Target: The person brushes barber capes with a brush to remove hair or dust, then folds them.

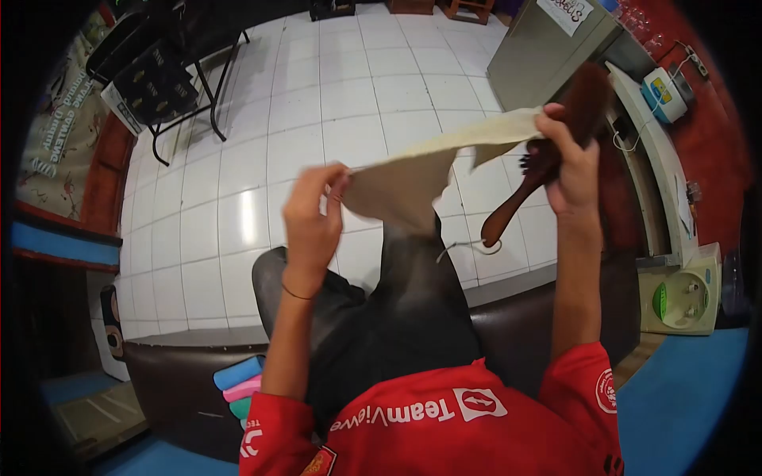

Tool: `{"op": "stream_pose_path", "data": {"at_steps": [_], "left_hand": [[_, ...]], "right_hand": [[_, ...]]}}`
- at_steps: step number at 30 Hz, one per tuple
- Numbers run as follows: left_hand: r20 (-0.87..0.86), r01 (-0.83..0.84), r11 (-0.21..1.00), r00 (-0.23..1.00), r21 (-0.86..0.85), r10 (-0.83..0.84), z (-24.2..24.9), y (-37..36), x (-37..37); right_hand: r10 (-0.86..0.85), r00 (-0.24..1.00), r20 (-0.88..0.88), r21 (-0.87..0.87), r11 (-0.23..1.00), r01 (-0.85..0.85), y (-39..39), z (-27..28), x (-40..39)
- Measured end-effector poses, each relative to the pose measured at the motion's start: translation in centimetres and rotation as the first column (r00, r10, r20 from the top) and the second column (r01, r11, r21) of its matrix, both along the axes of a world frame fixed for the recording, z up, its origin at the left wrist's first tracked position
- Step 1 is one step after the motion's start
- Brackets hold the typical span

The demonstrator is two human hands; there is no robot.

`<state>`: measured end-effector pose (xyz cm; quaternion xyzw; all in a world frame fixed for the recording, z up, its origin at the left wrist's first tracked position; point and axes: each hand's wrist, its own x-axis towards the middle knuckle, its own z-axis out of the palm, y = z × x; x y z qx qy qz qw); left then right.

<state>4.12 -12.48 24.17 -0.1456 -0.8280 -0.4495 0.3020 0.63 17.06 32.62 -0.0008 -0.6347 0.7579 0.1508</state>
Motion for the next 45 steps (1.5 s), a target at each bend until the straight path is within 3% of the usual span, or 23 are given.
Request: {"op": "stream_pose_path", "data": {"at_steps": [2,5,7,8,10,15,18,22,26,28,31,33,35,37,38,39,43,45], "left_hand": [[-0.053,-0.007,1.000,0.999,-0.023,0.006,2.2,-0.9,0.9],[-0.106,0.033,0.993,0.993,-0.115,-0.046,0.8,-2.2,3.4],[0.034,0.169,0.944,0.986,-0.283,-0.166,-1.6,-3.0,5.7],[0.043,0.164,0.946,0.987,-0.278,-0.158,-2.7,-3.4,6.8],[0.249,0.305,0.895,0.941,-0.326,-0.229,-4.9,-4.2,9.1],[0.481,0.447,0.848,0.832,-0.286,-0.277,-9.3,-5.7,14.9],[0.568,0.463,0.858,0.777,-0.222,-0.272,-9.5,-5.7,15.9],[0.565,0.354,0.904,0.808,-0.241,-0.166,-9.2,-5.2,15.4],[0.578,0.320,0.900,0.810,-0.296,-0.098,-10.0,-6.6,14.0],[0.466,0.145,0.957,0.885,-0.250,-0.012,-9.8,-7.1,10.8],[0.235,-0.044,0.978,0.968,-0.203,0.093,-5.2,-6.2,6.1],[0.143,-0.096,0.991,0.984,-0.097,0.110,-2.6,-5.8,4.5],[0.094,-0.089,0.987,0.990,-0.132,0.102,0.2,-5.8,4.8],[0.053,-0.081,0.983,0.994,-0.166,0.091,0.5,-5.8,5.5],[0.091,-0.013,0.979,0.995,-0.205,0.032,0.3,-6.1,6.2],[0.133,0.057,0.969,0.991,-0.239,-0.025,0.0,-6.4,7.1],[0.327,0.181,0.946,0.941,-0.270,-0.087,-3.9,-7.0,10.7],[0.378,0.229,0.922,0.920,-0.313,-0.101,-5.4,-7.3,12.1]], "right_hand": [[0.008,0.999,-0.032,0.015,1.000,-0.007,0.8,0.4,1.5],[0.066,0.997,0.040,0.041,0.997,-0.068,2.2,-1.7,5.1],[-0.101,0.963,0.249,0.003,0.995,0.104,0.8,-4.4,7.9],[-0.033,0.914,0.403,0.005,0.999,0.034,2.0,-6.9,9.2],[-0.088,0.810,0.580,0.144,0.990,0.004,2.3,-10.7,11.9],[0.033,0.639,0.768,0.173,0.951,-0.257,2.9,-16.6,17.0],[0.054,0.586,0.809,0.109,0.965,-0.239,2.9,-17.9,18.4],[0.040,0.591,0.806,0.112,0.969,-0.218,2.6,-17.1,17.9],[0.024,0.698,0.716,0.119,0.981,-0.156,2.4,-16.4,15.2],[0.021,0.756,0.654,0.128,0.982,-0.138,1.9,-15.4,12.1],[-0.024,0.861,0.507,0.141,0.988,-0.056,0.9,-11.7,7.5],[-0.051,0.946,0.319,0.089,0.996,0.024,0.9,-9.4,6.1],[-0.065,0.977,0.203,0.111,0.993,0.043,1.2,-6.7,6.2],[-0.026,0.975,0.221,0.105,0.994,0.003,2.1,-5.2,7.7],[-0.084,0.976,0.199,0.161,0.986,0.052,2.1,-5.2,8.5],[-0.021,0.954,0.298,0.165,0.986,-0.029,2.5,-5.1,9.6],[-0.131,0.844,0.520,0.328,0.943,-0.056,2.3,-7.9,13.9],[-0.107,0.786,0.609,0.347,0.927,-0.142,2.6,-10.8,15.8]]}}
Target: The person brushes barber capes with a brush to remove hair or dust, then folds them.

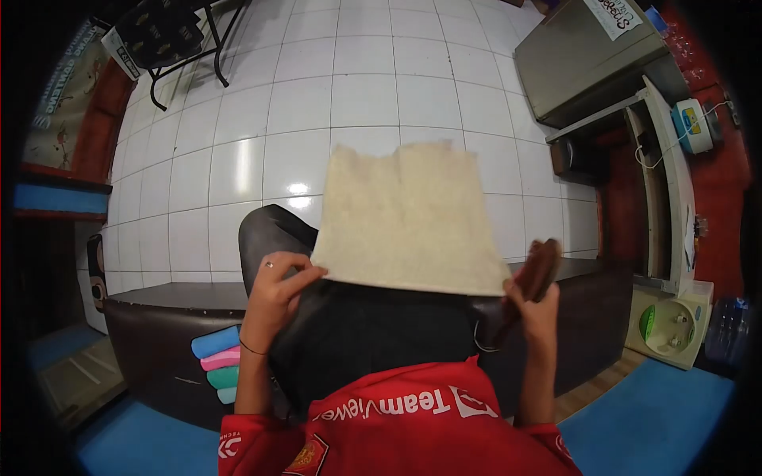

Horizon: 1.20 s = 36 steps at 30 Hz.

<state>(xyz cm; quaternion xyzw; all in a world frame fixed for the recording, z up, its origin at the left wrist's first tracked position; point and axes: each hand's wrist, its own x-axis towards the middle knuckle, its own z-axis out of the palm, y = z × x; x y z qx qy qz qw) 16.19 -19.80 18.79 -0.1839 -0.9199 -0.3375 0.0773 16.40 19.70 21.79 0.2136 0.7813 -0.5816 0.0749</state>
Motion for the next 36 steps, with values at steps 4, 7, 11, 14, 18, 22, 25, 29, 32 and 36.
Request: {"op": "stream_pose_path", "data": {"at_steps": [4,7,11,14,18,22,25,29,32,36], "left_hand": [[0.145,0.030,0.999,0.989,-0.036,-0.025,-2.6,-0.3,3.1],[0.237,0.051,0.998,0.971,-0.039,-0.041,-3.2,-0.1,4.5],[0.324,0.061,0.997,0.945,-0.040,-0.045,-1.3,1.5,4.1],[0.214,0.127,0.992,0.968,0.015,-0.127,0.4,4.6,2.2],[0.225,0.269,0.926,0.917,0.265,-0.330,-2.1,11.4,1.5],[0.202,0.411,0.910,0.887,0.059,-0.414,-3.8,13.9,3.2],[0.265,0.402,0.909,0.870,0.108,-0.416,-3.9,12.9,3.7],[0.316,0.393,0.907,0.850,0.151,-0.421,-3.5,12.7,4.0],[0.335,0.404,0.906,0.843,0.121,-0.421,-3.3,12.6,4.1],[0.366,0.405,0.906,0.831,0.119,-0.419,-3.1,12.3,4.9]], "right_hand": [[-0.009,0.996,0.089,-0.071,0.997,0.016,-0.1,-3.6,3.3],[0.052,0.984,0.172,-0.092,0.995,-0.036,0.5,-5.2,4.9],[0.311,0.943,0.120,0.112,0.939,-0.324,1.4,-5.6,4.7],[0.299,0.952,0.071,0.380,0.874,-0.303,1.0,-4.3,3.0],[0.423,0.899,0.111,0.231,0.869,-0.438,-0.4,-2.6,0.0],[0.848,0.499,-0.181,0.488,0.518,-0.703,-3.1,-3.4,-0.1],[0.858,0.485,-0.169,0.564,0.488,-0.666,-3.2,-7.4,-0.8],[0.629,0.762,-0.155,0.578,0.683,-0.446,-2.8,-12.6,-4.9],[0.446,0.886,0.130,0.674,0.615,-0.409,-1.1,-15.5,-7.7],[0.341,0.930,-0.139,0.525,0.821,-0.223,1.0,-15.1,-6.8]]}}
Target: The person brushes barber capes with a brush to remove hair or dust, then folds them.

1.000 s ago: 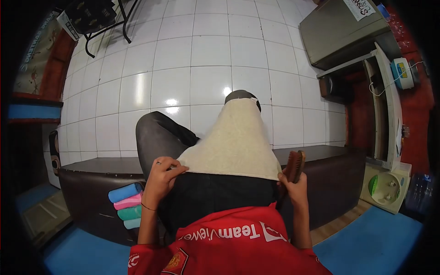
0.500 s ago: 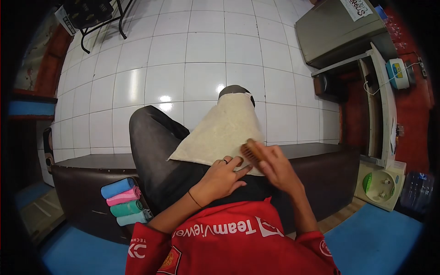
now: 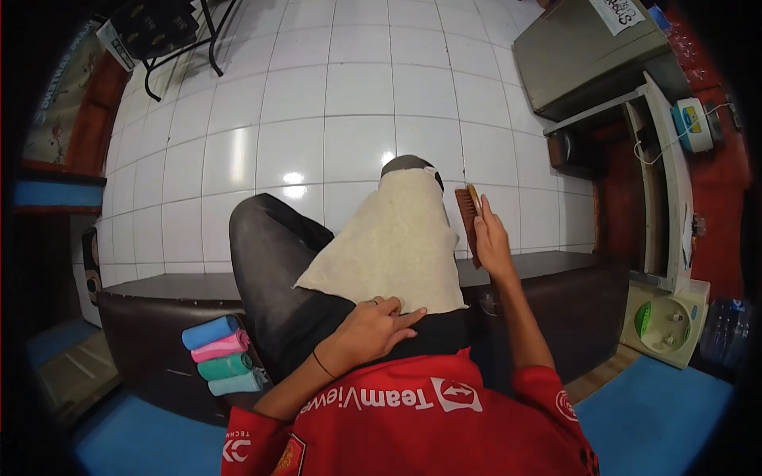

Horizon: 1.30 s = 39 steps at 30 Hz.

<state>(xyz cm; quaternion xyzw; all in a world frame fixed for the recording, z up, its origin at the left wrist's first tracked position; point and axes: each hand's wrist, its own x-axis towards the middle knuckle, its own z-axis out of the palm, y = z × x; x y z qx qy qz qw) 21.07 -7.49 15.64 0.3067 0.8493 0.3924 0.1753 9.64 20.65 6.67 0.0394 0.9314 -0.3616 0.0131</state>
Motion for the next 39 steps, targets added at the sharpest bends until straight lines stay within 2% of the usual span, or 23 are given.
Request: {"op": "stream_pose_path", "data": {"at_steps": [2,4,5,6,8,9,11,12,14,15,17,18,20,21,22,24,25,26,28,31,35,37,39], "left_hand": [[0.023,-0.026,0.999,0.999,0.032,0.026,0.0,0.1,-0.6],[0.032,-0.016,0.998,0.999,0.059,0.014,-0.2,-0.1,-0.8],[0.029,-0.016,0.996,0.999,0.088,0.014,-0.2,0.0,-0.9],[0.033,-0.012,0.996,0.999,0.090,0.009,-0.2,0.0,-0.9],[0.070,0.016,0.998,0.997,0.065,-0.020,0.0,-0.2,-1.2],[0.069,0.011,0.998,0.997,0.064,-0.015,-0.1,-0.1,-1.3],[0.034,-0.002,0.996,0.999,0.087,-0.001,-0.5,0.1,-1.2],[0.033,-0.008,0.997,0.999,0.082,0.005,-0.4,0.1,-1.1],[0.056,-0.012,0.997,0.998,0.080,0.007,-0.3,0.1,-1.2],[0.049,-0.007,0.997,0.999,0.077,0.003,-0.4,0.0,-1.2],[0.088,0.012,0.997,0.996,0.074,-0.019,-0.4,-0.2,-1.1],[0.077,0.028,0.997,0.996,0.065,-0.033,-0.3,-0.3,-1.2],[0.114,0.010,0.995,0.993,0.099,-0.021,-0.1,-0.4,-1.2],[0.113,0.000,0.992,0.993,0.124,-0.015,-0.3,-0.4,-1.2],[0.108,0.010,0.993,0.994,0.119,-0.023,-0.2,-0.4,-1.3],[0.131,-0.003,0.993,0.991,0.118,-0.012,-0.2,-0.2,-1.4],[0.141,0.001,0.993,0.990,0.122,-0.018,-0.3,-0.2,-1.5],[0.144,0.008,0.993,0.989,0.119,-0.025,-0.3,-0.1,-1.7],[0.138,0.018,0.993,0.990,0.118,-0.035,-0.3,-0.1,-1.9],[0.135,0.019,0.990,0.990,0.137,-0.038,-0.4,0.0,-2.0],[0.161,0.018,0.994,0.986,0.106,-0.035,-0.1,0.0,-2.0],[0.148,0.024,0.995,0.988,0.102,-0.039,-0.3,0.0,-2.1],[0.147,0.018,0.995,0.989,0.102,-0.033,-0.2,0.1,-1.9]], "right_hand": [[0.318,0.948,0.026,-0.169,0.936,-0.309,-2.0,9.2,1.6],[0.639,0.764,-0.087,-0.221,0.736,-0.641,-2.2,11.6,3.7],[0.660,0.752,0.000,-0.297,0.718,-0.630,-3.0,12.3,5.1],[0.687,0.726,-0.039,-0.203,0.706,-0.678,-3.6,11.8,6.2],[0.673,0.734,-0.088,0.002,0.737,-0.676,-3.5,9.5,7.3],[0.677,0.731,-0.089,0.001,0.734,-0.680,-3.4,8.3,7.0],[0.525,0.829,-0.192,0.073,0.850,-0.522,-3.4,5.7,5.5],[0.529,0.826,-0.196,0.069,0.847,-0.527,-3.5,4.3,4.7],[0.281,0.945,-0.165,-0.047,0.955,-0.293,-3.3,1.4,2.6],[0.277,0.945,-0.173,-0.049,0.956,-0.289,-2.8,-0.2,1.4],[0.210,0.976,0.053,0.096,0.972,-0.214,-1.2,-3.2,-1.2],[0.196,0.980,0.041,0.090,0.976,-0.199,-0.4,-4.0,-2.5],[0.155,0.949,0.273,0.131,0.972,-0.196,0.8,-4.9,-4.5],[0.105,0.986,0.127,0.140,0.983,-0.123,0.9,-4.9,-4.9],[0.097,0.988,0.121,0.136,0.984,-0.113,0.1,-3.0,-5.1],[0.018,0.999,-0.030,-0.205,0.978,-0.024,-1.5,2.1,-4.3],[0.055,0.998,-0.002,-0.353,0.934,-0.052,-2.6,4.5,-3.7],[0.047,0.999,0.001,-0.357,0.933,-0.044,-3.2,5.2,-3.0],[0.391,0.901,-0.190,-0.330,0.838,-0.434,-4.3,5.7,-2.0],[0.320,0.939,-0.126,-0.204,0.918,-0.340,-5.9,2.1,-1.6],[0.171,0.979,-0.112,-0.177,0.966,-0.189,-4.1,-2.9,-4.9],[0.169,0.985,-0.024,0.055,0.984,-0.168,-2.4,-5.2,-6.4],[0.162,0.984,0.075,0.124,0.978,-0.170,-1.0,-5.5,-6.5]]}}
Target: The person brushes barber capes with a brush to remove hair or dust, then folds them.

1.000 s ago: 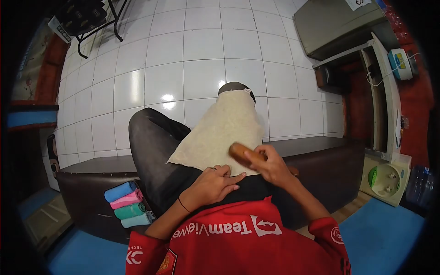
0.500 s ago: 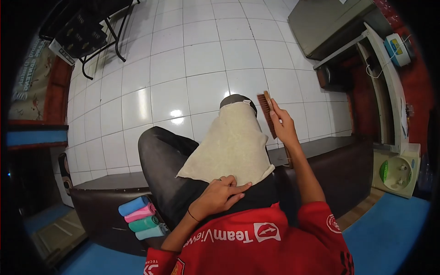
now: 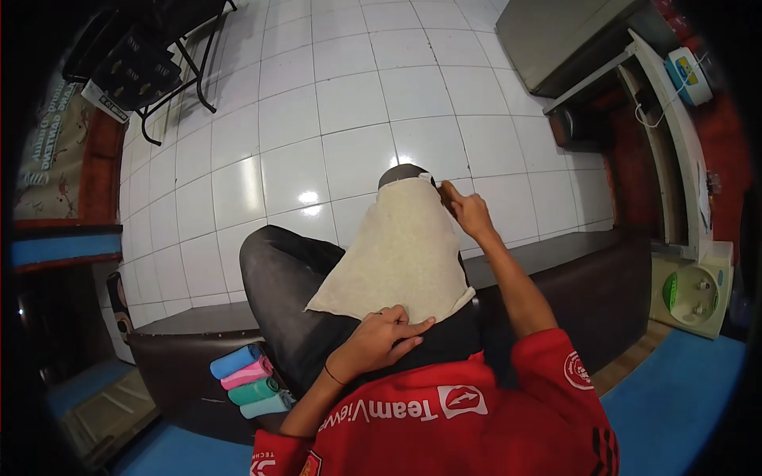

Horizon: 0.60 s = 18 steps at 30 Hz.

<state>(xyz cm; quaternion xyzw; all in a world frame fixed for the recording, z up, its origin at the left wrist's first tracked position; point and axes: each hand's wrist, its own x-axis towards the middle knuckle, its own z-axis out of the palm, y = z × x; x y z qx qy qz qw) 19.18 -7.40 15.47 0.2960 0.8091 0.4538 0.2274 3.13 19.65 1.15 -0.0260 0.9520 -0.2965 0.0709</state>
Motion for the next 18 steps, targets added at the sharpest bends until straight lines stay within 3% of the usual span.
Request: {"op": "stream_pose_path", "data": {"at_steps": [1,3,5,7,9,11,13,16,18], "left_hand": [[0.001,-0.003,1.000,1.000,-0.004,0.003,0.0,0.0,0.0],[-0.013,-0.025,1.000,1.000,-0.010,0.024,0.1,-0.1,0.0],[0.000,-0.047,0.999,0.999,-0.006,0.047,0.0,0.1,0.7],[-0.073,-0.100,0.995,0.992,0.007,0.100,-0.2,0.0,1.4],[-0.037,-0.111,0.993,0.993,-0.034,0.110,0.6,0.0,1.9],[0.012,-0.120,0.990,0.993,-0.072,0.121,0.9,0.2,1.9],[0.069,-0.097,0.991,0.992,-0.090,0.103,1.2,0.1,1.7],[0.053,-0.122,0.989,0.990,-0.082,0.127,1.1,0.1,1.8],[0.058,-0.134,0.990,0.989,-0.046,0.137,0.8,-0.1,1.8]], "right_hand": [[-0.012,0.996,0.087,0.082,0.997,0.005,0.5,0.1,-0.2],[-0.038,0.997,0.062,0.002,0.999,0.038,1.2,1.2,0.1],[-0.052,0.998,0.020,-0.428,0.902,0.056,1.3,6.7,1.7],[0.232,0.923,0.306,-0.540,0.841,-0.033,0.0,14.7,3.6],[0.630,0.766,0.129,-0.420,0.734,-0.534,-1.3,18.5,5.7],[0.816,0.578,0.015,-0.287,0.557,-0.779,-3.2,19.1,7.6],[0.830,0.556,0.047,-0.245,0.550,-0.799,-4.1,17.8,8.4],[0.730,0.676,0.097,-0.039,0.682,-0.731,-4.8,14.8,6.3],[0.699,0.695,-0.172,0.269,0.711,-0.649,-5.3,12.5,3.3]]}}
